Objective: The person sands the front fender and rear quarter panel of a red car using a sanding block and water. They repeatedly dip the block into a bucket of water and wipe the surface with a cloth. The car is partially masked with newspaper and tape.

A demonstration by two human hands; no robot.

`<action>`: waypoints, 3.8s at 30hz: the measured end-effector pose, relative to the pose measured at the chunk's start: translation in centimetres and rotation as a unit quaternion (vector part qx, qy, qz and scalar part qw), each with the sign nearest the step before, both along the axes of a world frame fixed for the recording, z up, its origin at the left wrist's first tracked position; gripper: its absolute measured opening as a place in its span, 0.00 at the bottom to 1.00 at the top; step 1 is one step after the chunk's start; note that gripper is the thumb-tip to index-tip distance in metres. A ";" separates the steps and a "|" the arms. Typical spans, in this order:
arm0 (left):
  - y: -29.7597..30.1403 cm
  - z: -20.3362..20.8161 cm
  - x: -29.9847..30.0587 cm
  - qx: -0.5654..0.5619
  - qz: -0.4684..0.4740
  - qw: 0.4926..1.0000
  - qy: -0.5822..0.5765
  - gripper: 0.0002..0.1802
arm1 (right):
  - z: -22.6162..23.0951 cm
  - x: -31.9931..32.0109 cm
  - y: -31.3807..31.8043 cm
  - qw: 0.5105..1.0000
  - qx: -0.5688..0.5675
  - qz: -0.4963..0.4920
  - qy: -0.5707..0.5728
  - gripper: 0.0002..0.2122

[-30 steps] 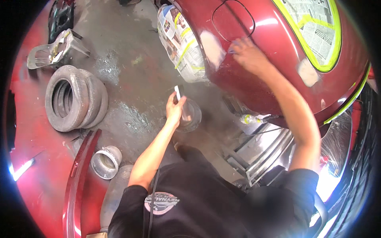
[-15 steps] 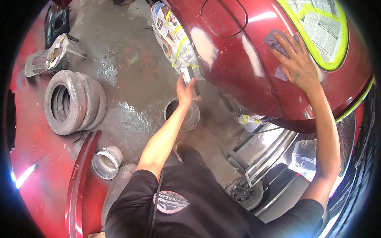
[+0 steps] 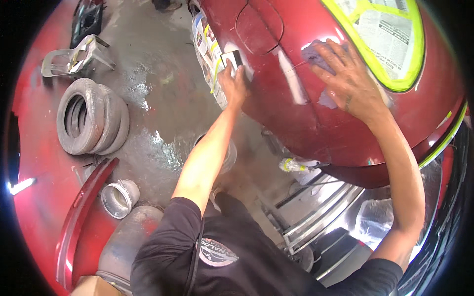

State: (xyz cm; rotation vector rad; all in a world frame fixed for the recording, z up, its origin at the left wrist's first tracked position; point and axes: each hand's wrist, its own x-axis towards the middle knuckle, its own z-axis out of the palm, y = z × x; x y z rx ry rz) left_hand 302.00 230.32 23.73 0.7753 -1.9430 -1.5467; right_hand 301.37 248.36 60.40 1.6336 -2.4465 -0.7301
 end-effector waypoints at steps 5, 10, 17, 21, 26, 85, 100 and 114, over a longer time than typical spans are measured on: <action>-3.2 1.5 -2.7 0.014 -0.001 0.999 -0.031 0.37 | 3.2 -2.4 1.3 0.997 0.038 0.054 -0.045 0.27; 0.8 1.4 -1.5 -0.065 0.023 0.997 -0.021 0.35 | 2.5 -2.7 1.4 0.996 -0.005 0.092 -0.016 0.25; 4.8 0.0 0.9 -0.128 0.029 0.991 0.028 0.33 | 1.5 -3.1 1.2 0.995 -0.036 0.089 -0.032 0.26; -6.0 -0.4 -5.0 -0.065 0.020 0.998 0.016 0.32 | 1.6 -3.0 0.2 0.993 -0.039 0.101 -0.041 0.26; 8.1 -2.6 3.9 -0.175 0.043 0.981 0.077 0.33 | 1.4 -2.9 0.9 0.997 -0.026 0.065 -0.046 0.26; -39.0 -17.4 52.5 -0.309 -0.844 0.255 -0.355 0.32 | -51.3 36.9 -18.4 0.115 -0.594 -0.683 -0.410 0.22; -25.4 -44.3 26.4 0.087 -0.595 0.738 -0.305 0.38 | -74.2 31.8 -18.6 0.139 -0.657 -0.701 -0.239 0.18; -16.9 -54.4 18.2 0.143 -0.627 0.750 -0.153 0.41 | -92.8 30.6 -17.6 0.141 -0.571 -0.769 -0.251 0.41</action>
